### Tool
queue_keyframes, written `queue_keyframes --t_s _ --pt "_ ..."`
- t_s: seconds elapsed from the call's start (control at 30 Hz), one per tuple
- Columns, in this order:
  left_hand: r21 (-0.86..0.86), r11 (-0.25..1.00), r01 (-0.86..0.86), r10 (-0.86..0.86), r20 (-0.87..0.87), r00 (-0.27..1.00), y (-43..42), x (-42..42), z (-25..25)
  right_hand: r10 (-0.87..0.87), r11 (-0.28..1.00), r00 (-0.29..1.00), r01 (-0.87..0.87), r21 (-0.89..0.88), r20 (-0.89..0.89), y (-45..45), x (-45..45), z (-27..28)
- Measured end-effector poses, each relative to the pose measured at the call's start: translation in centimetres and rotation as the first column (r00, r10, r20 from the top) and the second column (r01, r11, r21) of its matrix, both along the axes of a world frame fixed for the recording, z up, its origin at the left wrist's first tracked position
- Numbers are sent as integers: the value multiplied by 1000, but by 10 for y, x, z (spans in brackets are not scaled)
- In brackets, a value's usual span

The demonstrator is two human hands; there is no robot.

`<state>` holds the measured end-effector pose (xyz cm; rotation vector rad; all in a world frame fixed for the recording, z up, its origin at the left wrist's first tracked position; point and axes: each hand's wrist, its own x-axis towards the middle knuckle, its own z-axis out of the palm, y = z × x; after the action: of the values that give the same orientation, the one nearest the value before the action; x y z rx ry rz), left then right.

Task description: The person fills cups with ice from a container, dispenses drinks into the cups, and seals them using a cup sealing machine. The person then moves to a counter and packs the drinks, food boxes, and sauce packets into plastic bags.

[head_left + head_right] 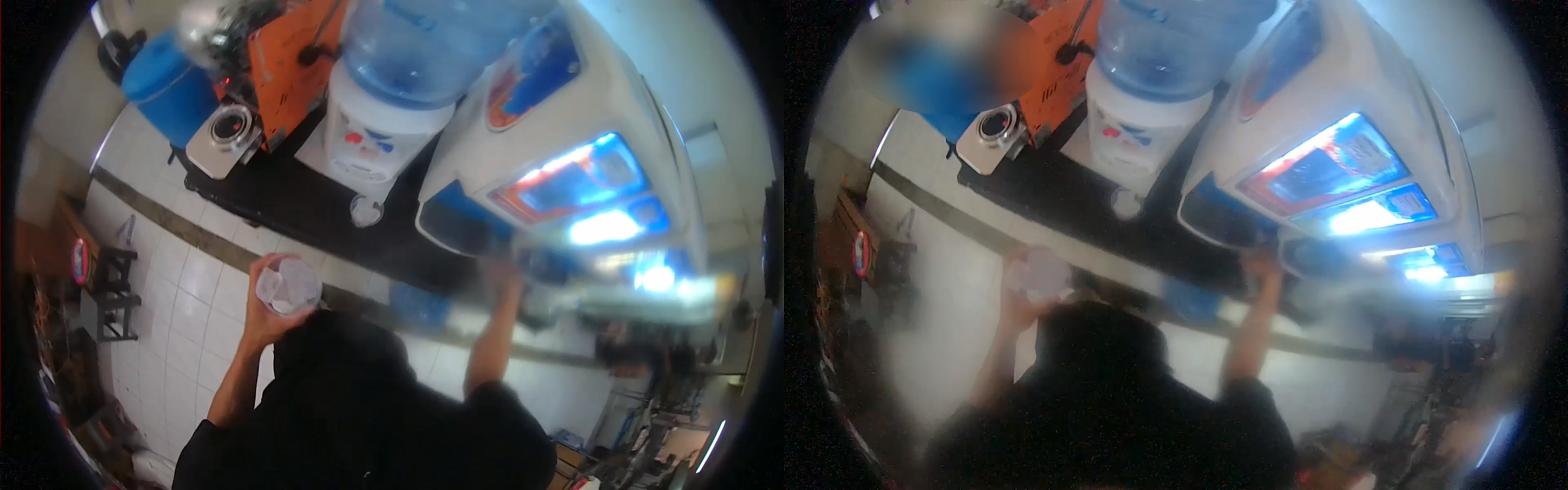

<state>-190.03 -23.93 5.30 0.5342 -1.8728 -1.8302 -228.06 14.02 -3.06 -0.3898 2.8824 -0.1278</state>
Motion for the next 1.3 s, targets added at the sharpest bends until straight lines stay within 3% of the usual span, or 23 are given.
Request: queue_keyframes --t_s 0.1,0.13,0.2,0.27,0.3,0.43,0.53,0.6,0.63,0.73,0.77,0.83,0.87,0.93,0.97,1.0,1.03,1.13,1.17,1.27,1.3 --pt "-16 996 -85 85 -11 996 -19 14 -10 -108 992 993 105 -65 -42 38 -4 -12" --pt "-36 991 -131 130 -36 991 -26 15 -10 -6 972 916 -89 -218 -400 38 -9 -18" --pt "-81 986 -145 143 -31 989 -35 19 -18 31 909 700 -318 -272 -714 29 -6 -11" --pt "-102 967 -235 236 0 972 -35 20 -28 -359 645 861 -51 -763 -361 -17 5 18" --pt "-3 962 -273 273 30 962 -30 19 -26 -323 757 821 -74 -649 -471 -15 -7 9" --pt "-72 934 -349 349 -14 937 -19 12 -25 -400 652 854 9 -758 -333 -22 -30 -11" --pt "-102 912 -397 406 91 909 2 3 -17 -308 797 846 -20 -604 -435 -37 -17 11" --pt "-302 862 -408 472 180 863 18 -6 -9 -288 856 813 -20 -517 -507 -47 -13 17" --pt "-336 833 -440 515 180 838 28 -9 -11 -234 928 844 46 -369 -483 -52 -7 29" --pt "-447 819 -360 506 268 820 48 -8 -20 -148 988 844 108 -107 -515 -20 -40 -18" --pt "-438 787 -434 568 240 787 55 -10 -23 -177 961 785 8 -277 -593 -13 -45 -31" --pt "-400 830 -389 512 267 817 61 -4 -22 -295 907 806 66 -417 -514 3 -56 -49" --pt "-360 867 -346 453 275 848 62 0 -20 -295 906 808 67 -418 -510 5 -54 -46" --pt "-295 911 -287 375 310 874 55 3 -9 -157 908 775 -131 -399 -612 1 -52 -39" --pt "-220 950 -220 286 342 895 48 4 -5 -78 986 787 -29 -162 -612 -2 -49 -33" --pt "-224 951 -212 279 338 899 45 9 -5 -88 986 784 -21 -167 -615 -12 -34 -18" --pt "-251 945 -208 285 329 900 40 13 -6 -204 899 816 -64 -434 -542 -30 -15 3" --pt "-268 934 -237 307 259 916 21 7 -11 -251 826 760 -154 -542 -600 -11 -48 -23" --pt "-266 924 -274 338 236 911 18 8 -12 -238 815 762 -181 -551 -602 -12 -47 -22" --pt "-215 942 -258 296 167 940 12 9 -29 -268 843 860 -9 -538 -434 -12 -44 -16" --pt "-206 943 -260 297 176 939 14 13 -29 -205 883 837 -66 -465 -508 -11 -44 -15"
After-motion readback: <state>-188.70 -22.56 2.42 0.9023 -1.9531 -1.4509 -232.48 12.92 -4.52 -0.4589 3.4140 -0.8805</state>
